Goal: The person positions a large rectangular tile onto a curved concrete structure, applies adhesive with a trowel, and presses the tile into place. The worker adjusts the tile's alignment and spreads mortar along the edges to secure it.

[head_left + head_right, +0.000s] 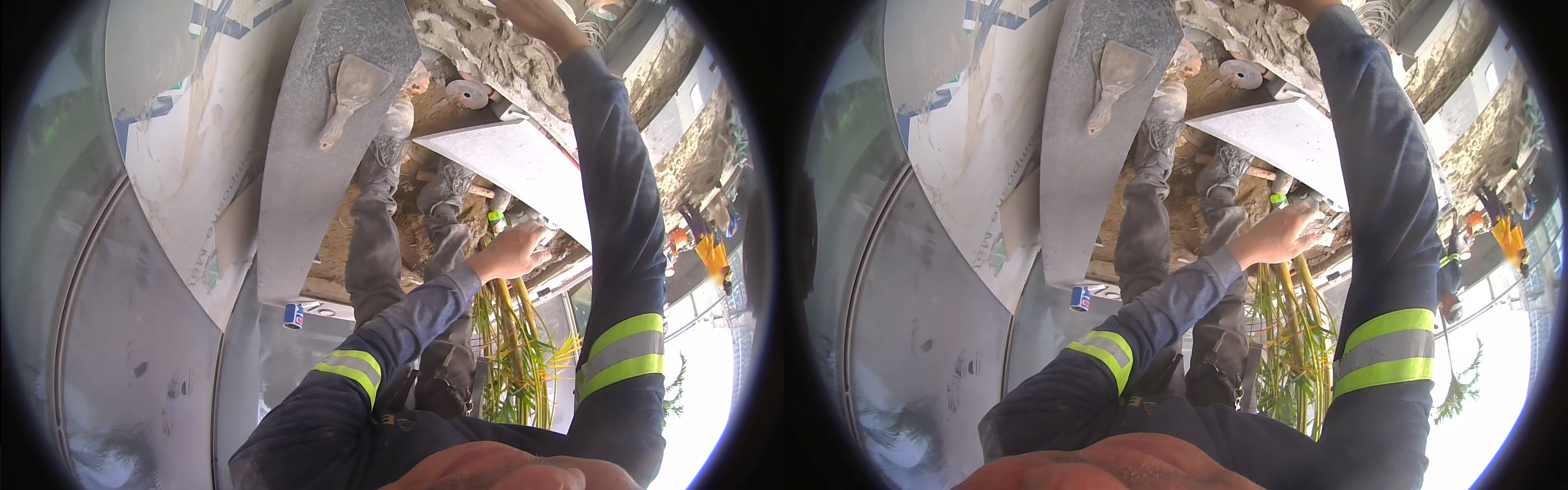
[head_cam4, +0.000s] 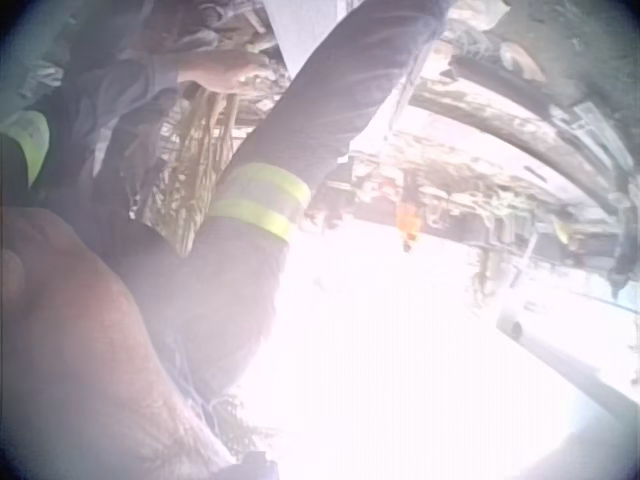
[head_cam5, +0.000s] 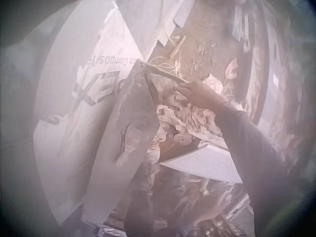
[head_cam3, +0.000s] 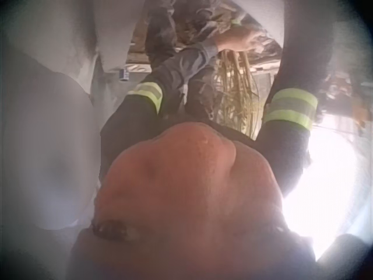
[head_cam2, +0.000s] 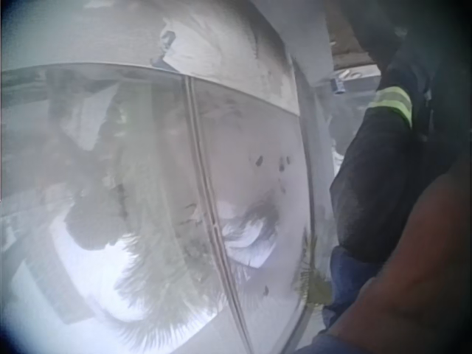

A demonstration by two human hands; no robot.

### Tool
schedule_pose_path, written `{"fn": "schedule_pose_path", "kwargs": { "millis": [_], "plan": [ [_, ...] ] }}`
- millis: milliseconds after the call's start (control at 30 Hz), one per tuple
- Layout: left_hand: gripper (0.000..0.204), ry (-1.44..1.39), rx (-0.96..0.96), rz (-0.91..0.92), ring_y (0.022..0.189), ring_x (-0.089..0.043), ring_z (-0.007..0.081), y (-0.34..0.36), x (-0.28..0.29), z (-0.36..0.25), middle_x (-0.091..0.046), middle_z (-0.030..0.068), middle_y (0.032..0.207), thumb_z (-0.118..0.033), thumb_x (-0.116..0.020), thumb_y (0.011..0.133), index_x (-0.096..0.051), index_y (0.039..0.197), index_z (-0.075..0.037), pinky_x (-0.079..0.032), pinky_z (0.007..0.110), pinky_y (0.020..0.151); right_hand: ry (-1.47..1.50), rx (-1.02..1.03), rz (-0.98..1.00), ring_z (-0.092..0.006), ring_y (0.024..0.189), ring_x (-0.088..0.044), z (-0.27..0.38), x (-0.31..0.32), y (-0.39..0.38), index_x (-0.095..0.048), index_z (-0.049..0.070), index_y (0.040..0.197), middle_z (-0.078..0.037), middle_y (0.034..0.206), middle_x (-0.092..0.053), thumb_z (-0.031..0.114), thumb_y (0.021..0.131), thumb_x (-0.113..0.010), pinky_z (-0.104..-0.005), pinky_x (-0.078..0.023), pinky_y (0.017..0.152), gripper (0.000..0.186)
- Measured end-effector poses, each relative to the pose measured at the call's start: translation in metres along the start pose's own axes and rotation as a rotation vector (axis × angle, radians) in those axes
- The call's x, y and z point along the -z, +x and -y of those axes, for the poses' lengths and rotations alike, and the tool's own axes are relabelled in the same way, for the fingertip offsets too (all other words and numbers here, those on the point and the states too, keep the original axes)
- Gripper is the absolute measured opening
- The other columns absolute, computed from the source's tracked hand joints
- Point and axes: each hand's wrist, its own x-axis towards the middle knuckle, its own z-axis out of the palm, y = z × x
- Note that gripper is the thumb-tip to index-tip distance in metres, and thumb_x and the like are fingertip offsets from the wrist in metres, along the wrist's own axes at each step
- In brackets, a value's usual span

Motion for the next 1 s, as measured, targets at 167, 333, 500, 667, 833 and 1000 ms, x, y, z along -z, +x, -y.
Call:
{"fn": "schedule_pose_path", "kwargs": {
  "millis": [167, 333, 500, 667, 833, 1000],
  "plan": [
    [0.056, -0.013, -0.018, -0.013, 0.112, -0.064, 0.0382, 0.000, 0.004, -0.001, -0.060, 0.0234, 0.124, -0.030, -0.064, 0.102, -0.048, 0.145, 0.001, -0.053, 0.048, 0.096, -0.297, 0.335, -0.144, -0.0432, 0.102, -0.069, 0.009, 0.020, -0.016, -0.069, 0.015, 0.132, -0.023, 0.110, -0.073, 0.031, 0.101, -0.057, -0.0468, -0.054, 0.086, 0.037],
    [0.057, -0.029, -0.066, -0.069, 0.116, -0.063, 0.0399, 0.001, 0.002, -0.003, -0.060, 0.0243, 0.125, -0.029, -0.063, 0.102, -0.045, 0.149, -0.003, -0.052, 0.049, 0.099, -0.525, 0.128, -0.082, -0.0422, 0.095, -0.070, 0.021, 0.013, -0.022, -0.070, 0.018, 0.131, -0.022, 0.102, -0.073, 0.028, 0.099, -0.058, -0.0501, -0.053, 0.083, 0.036],
    [0.056, -0.036, -0.068, -0.066, 0.120, -0.061, 0.0418, -0.001, 0.007, -0.005, -0.059, 0.0255, 0.126, -0.028, -0.063, 0.102, -0.045, 0.147, 0.000, -0.050, 0.049, 0.103, -0.384, 0.078, -0.168, -0.0403, 0.084, -0.071, 0.018, -0.009, 0.006, -0.071, 0.019, 0.131, -0.022, 0.091, -0.073, 0.029, 0.099, -0.059, -0.0503, -0.054, 0.076, 0.036],
    [0.054, -0.020, -0.079, -0.093, 0.119, -0.060, 0.0425, 0.000, -0.004, 0.003, -0.059, 0.0260, 0.125, -0.028, -0.063, 0.102, -0.047, 0.143, 0.004, -0.050, 0.049, 0.102, -0.061, -0.127, -0.008, -0.0308, 0.079, -0.074, 0.018, -0.013, 0.020, -0.070, 0.014, 0.134, -0.020, 0.091, -0.075, 0.032, 0.103, -0.057, -0.0451, -0.054, 0.071, 0.038],
    [0.051, -0.025, -0.052, -0.095, 0.119, -0.061, 0.0417, 0.000, 0.005, -0.003, -0.059, 0.0260, 0.125, -0.028, -0.064, 0.101, -0.050, 0.140, 0.004, -0.050, 0.049, 0.101, 0.100, -0.130, 0.213, -0.0183, 0.076, -0.069, 0.004, 0.004, -0.002, -0.063, 0.007, 0.142, -0.009, 0.108, -0.077, 0.034, 0.108, -0.054, -0.0339, -0.051, 0.063, 0.044],
    [0.050, -0.072, -0.033, -0.050, 0.118, -0.062, 0.0421, 0.001, 0.005, -0.008, -0.060, 0.0263, 0.127, -0.028, -0.065, 0.100, -0.052, 0.138, 0.003, -0.051, 0.049, 0.100, 0.769, 0.106, 0.198, -0.0155, 0.110, -0.065, -0.037, 0.003, -0.020, -0.056, -0.003, 0.146, -0.009, 0.145, -0.062, 0.023, 0.112, -0.045, -0.0278, -0.051, 0.081, 0.044]
  ]
}}
